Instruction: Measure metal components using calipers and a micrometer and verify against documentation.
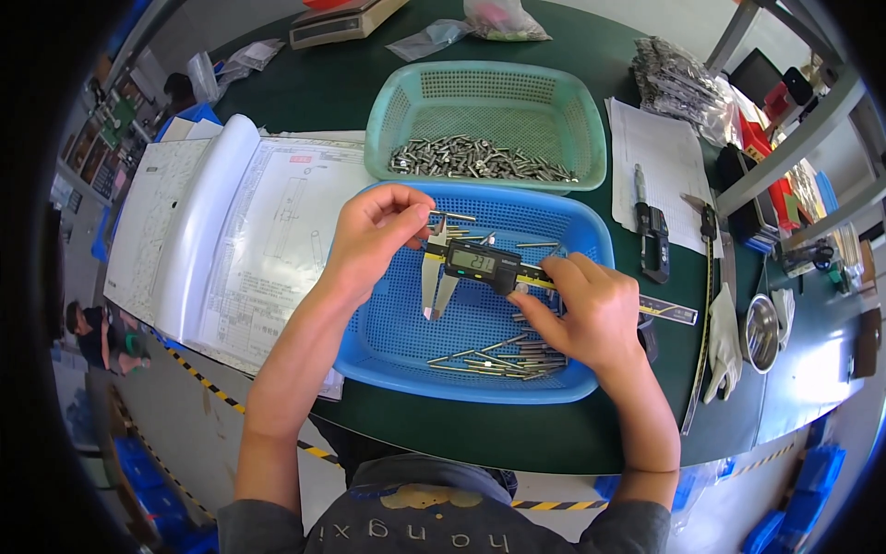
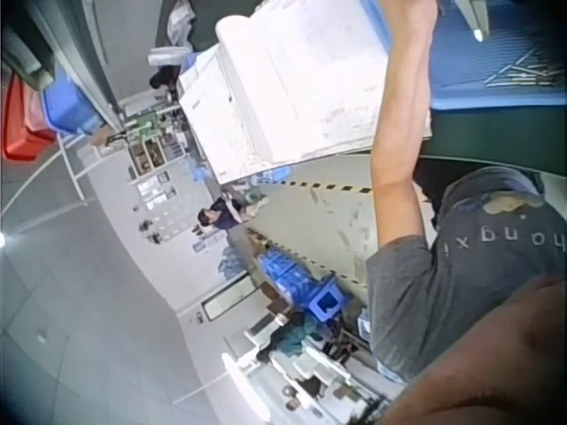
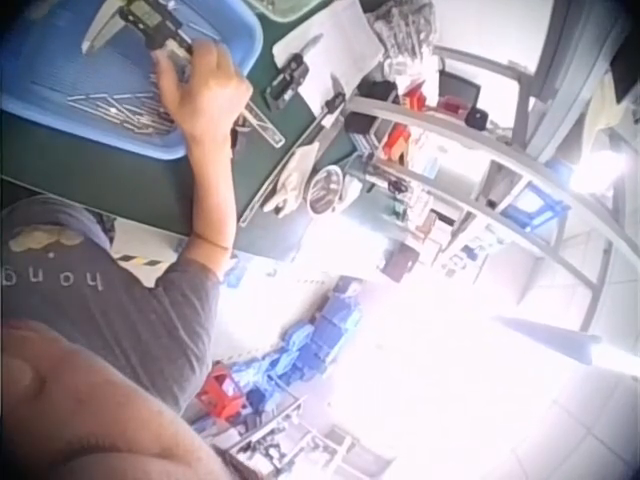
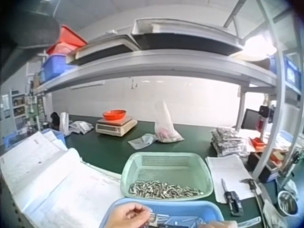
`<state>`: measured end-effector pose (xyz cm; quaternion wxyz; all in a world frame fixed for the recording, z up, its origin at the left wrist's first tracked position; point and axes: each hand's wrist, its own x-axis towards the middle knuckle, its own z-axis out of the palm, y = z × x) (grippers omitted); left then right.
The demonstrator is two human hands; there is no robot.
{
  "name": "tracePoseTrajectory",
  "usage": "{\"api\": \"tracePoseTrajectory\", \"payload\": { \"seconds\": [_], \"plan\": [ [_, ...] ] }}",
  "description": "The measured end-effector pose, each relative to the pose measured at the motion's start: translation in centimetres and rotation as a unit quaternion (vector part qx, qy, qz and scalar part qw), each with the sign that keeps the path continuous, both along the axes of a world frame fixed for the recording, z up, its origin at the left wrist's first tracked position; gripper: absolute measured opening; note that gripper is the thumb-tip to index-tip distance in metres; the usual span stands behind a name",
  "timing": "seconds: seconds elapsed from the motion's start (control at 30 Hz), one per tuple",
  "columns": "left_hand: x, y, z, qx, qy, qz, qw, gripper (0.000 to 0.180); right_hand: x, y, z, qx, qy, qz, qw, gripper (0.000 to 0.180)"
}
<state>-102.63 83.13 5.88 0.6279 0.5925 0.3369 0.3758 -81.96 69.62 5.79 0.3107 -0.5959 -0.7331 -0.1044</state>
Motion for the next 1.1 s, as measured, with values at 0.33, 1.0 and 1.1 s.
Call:
{"api": "tracePoseTrajectory", "payload": {
  "seconds": [0.33, 1.0, 1.1],
  "plan": [
    [0.0, 0.1, -0.1, 0.009, -0.011, -0.011, 1.000, 0.011, -0.1, 0.0, 0.1, -0.012, 0.010, 0.001, 1.000, 0.030],
    [-0.4, 0.4, 0.0, -0.022, 0.021, -0.023, 0.999, 0.011, 0.1, 0.2, 0.2, 0.017, -0.024, 0.022, 0.999, 0.031],
    [-0.3, 0.7, -0.9, 0.008, 0.043, 0.034, 0.998, 0.008, 0.2, -0.1, 0.0, 0.007, 0.006, 0.010, 1.000, 0.036]
  ]
}}
